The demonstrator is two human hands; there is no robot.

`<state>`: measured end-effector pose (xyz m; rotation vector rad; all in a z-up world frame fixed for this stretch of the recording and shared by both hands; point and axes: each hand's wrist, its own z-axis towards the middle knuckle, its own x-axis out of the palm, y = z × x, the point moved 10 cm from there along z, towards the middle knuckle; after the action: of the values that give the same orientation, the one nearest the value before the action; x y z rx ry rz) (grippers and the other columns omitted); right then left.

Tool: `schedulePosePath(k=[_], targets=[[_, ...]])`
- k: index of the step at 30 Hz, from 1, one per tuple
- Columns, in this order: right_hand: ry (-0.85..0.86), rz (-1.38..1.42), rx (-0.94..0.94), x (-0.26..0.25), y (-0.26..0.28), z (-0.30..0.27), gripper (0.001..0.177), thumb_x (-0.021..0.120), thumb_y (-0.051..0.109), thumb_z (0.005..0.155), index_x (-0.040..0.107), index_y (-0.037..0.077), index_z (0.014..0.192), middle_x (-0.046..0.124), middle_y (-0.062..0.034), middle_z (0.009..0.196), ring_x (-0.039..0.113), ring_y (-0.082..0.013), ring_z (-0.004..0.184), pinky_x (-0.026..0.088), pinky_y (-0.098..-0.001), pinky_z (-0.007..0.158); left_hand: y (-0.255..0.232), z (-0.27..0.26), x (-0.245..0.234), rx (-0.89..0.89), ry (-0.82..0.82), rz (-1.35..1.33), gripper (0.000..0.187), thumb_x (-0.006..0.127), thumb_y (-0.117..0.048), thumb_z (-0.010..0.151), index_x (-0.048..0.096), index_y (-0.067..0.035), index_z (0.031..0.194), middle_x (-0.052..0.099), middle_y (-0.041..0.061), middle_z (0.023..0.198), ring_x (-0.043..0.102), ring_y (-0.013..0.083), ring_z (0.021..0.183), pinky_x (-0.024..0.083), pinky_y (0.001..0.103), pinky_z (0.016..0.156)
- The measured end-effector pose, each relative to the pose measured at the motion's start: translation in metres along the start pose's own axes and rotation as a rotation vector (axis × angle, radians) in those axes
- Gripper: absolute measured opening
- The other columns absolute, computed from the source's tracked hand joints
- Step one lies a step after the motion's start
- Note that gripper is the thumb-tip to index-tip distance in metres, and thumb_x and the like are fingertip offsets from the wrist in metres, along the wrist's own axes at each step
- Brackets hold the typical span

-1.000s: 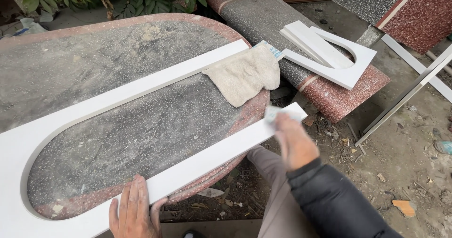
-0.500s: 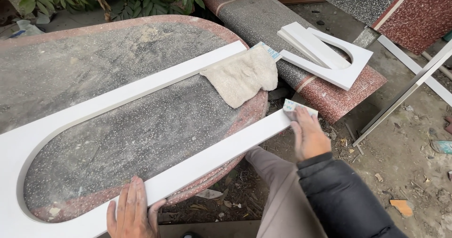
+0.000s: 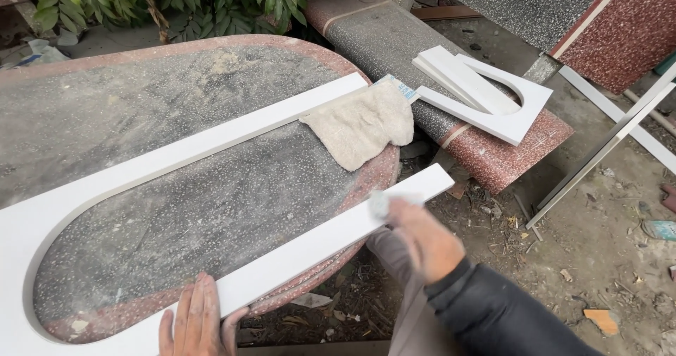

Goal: The person cleans white plastic frames by wiping them with a cloth on a stone table. They handle multiple frames, wiping the surfaces and edges, and occasionally turning the frames over to clean different sides.

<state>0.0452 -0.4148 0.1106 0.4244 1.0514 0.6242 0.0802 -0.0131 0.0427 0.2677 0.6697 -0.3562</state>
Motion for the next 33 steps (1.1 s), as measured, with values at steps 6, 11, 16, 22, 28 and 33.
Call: schedulePosePath(k=[6,11,16,22,28,33], targets=[[-0.108,0.379,0.627,-0.009,-0.002,0.024,0.068,0.053,0.043,0.114,0.058,0.005,0.170,0.068,-0.0160,0.172,0.062,-0.0304,0.163,0.041,-0.0450,0.142,-0.006,0.011,-0.015,-0.022,-0.045,0.007,0.071,0.063,-0.062,0.113,0.084,-0.007,0.153,0.086,0.009,0.157,0.082,0.0281,0.144,0.059,0.048,0.117],[-0.121,-0.363,0.159,-0.012,-0.102,0.004,0.050,0.048,0.032,0.122,0.072,0.005,0.158,0.072,-0.0220,0.163,0.069,-0.0378,0.150,0.056,-0.0510,0.127,-0.006,0.009,-0.015,-0.034,-0.002,-0.005,0.073,0.062,-0.063,0.113,0.083,-0.007,0.156,0.086,0.007,0.157,0.081,0.0281,0.144,0.059,0.048,0.119],[-0.080,-0.100,-0.059,0.003,0.026,0.029,0.049,0.050,0.018,0.123,0.060,-0.006,0.165,0.068,-0.0292,0.164,0.066,-0.0412,0.154,0.043,-0.0505,0.141,-0.005,0.005,-0.006,0.004,-0.029,0.015,0.074,0.063,-0.064,0.112,0.083,-0.006,0.154,0.087,0.008,0.154,0.083,0.0291,0.142,0.063,0.050,0.113],[-0.154,-0.413,0.563,-0.048,-0.104,0.019,0.055,0.038,0.038,0.124,0.061,0.016,0.170,0.076,-0.0169,0.155,0.077,-0.0363,0.116,0.067,-0.0561,0.098,0.000,0.007,-0.013,-0.068,0.041,-0.020,0.072,0.062,-0.061,0.114,0.080,-0.009,0.159,0.083,0.004,0.161,0.077,0.0277,0.151,0.054,0.047,0.127],[0.053,-0.684,0.050,-0.002,-0.119,-0.004,0.060,0.039,0.046,0.125,0.059,0.015,0.172,0.063,-0.0117,0.175,0.058,-0.0297,0.166,0.026,-0.0683,0.145,0.004,0.001,-0.002,0.000,-0.011,-0.018,0.071,0.060,-0.061,0.114,0.081,-0.007,0.154,0.085,0.006,0.156,0.082,0.0292,0.142,0.060,0.048,0.113],[-0.127,-0.574,-0.049,-0.035,-0.102,0.005,0.074,0.069,0.057,0.112,0.071,0.003,0.163,0.070,-0.0184,0.169,0.067,-0.0337,0.158,0.050,-0.0501,0.137,0.003,0.003,-0.002,-0.005,0.023,0.022,0.072,0.060,-0.063,0.113,0.080,-0.009,0.157,0.085,0.004,0.158,0.081,0.0256,0.143,0.061,0.047,0.114]])
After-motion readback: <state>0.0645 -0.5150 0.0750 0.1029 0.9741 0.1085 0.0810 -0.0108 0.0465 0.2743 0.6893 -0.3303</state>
